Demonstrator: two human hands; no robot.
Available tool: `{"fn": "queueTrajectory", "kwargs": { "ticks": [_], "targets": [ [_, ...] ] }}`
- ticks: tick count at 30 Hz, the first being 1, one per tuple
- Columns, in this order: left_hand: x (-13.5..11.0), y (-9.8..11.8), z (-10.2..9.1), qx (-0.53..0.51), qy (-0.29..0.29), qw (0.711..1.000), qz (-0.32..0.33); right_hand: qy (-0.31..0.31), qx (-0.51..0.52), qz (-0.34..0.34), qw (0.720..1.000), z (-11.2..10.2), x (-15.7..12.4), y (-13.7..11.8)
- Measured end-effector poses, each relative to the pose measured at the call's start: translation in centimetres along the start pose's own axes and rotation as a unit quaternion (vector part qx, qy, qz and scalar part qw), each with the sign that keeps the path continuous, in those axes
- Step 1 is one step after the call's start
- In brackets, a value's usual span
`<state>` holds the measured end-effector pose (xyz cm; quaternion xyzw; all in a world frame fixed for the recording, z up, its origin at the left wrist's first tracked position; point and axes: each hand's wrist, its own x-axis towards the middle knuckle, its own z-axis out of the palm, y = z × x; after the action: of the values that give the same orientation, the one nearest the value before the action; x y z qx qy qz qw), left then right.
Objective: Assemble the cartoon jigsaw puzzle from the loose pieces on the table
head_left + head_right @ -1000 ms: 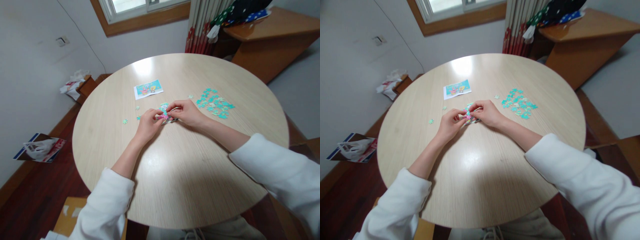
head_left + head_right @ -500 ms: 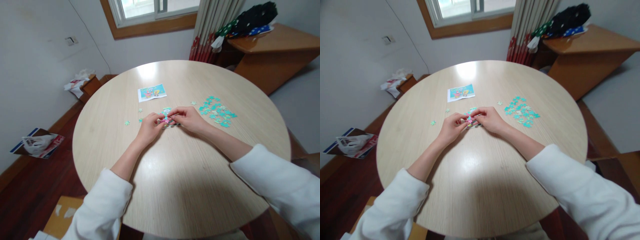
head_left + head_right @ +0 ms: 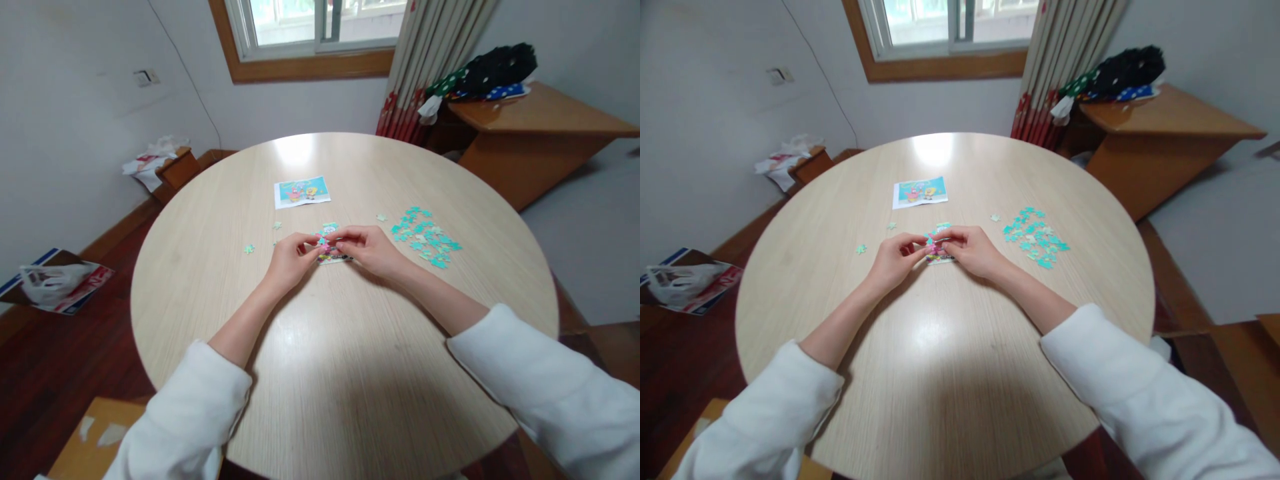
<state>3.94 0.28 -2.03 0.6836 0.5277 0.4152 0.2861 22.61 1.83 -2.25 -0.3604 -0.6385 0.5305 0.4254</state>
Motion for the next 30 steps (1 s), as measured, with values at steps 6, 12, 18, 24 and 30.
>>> {"fn": "queueTrajectory", "kwargs": {
  "ticks": [6,12,18,24,30],
  "targets": [
    [0.0,0.1,0.0,-0.001,-0.003,1.000,-0.009,-0.008,0.003,0.000,1.000,-0.1,0.1,0.4],
    [0.1,-0.2,-0.1,-0.007,0.005,1.000,-0.006,-0.003,-0.020,0.003,1.000,-0.2,0.1,0.6],
    [0.5,-1.1,-0.2,0.020,0.024,0.999,-0.019,0.034,-0.123,-0.026,0.991,-0.5,0.0,0.7],
    [0.7,-1.6,-0.2,0.048,0.028,0.998,0.011,0.043,-0.313,-0.101,0.943,-0.9,-0.3,0.1],
    [0.9,-1.7,-0.1,0.060,0.032,0.997,0.020,-0.009,-0.389,-0.125,0.913,-1.3,-0.2,0.2]
  ]
}}
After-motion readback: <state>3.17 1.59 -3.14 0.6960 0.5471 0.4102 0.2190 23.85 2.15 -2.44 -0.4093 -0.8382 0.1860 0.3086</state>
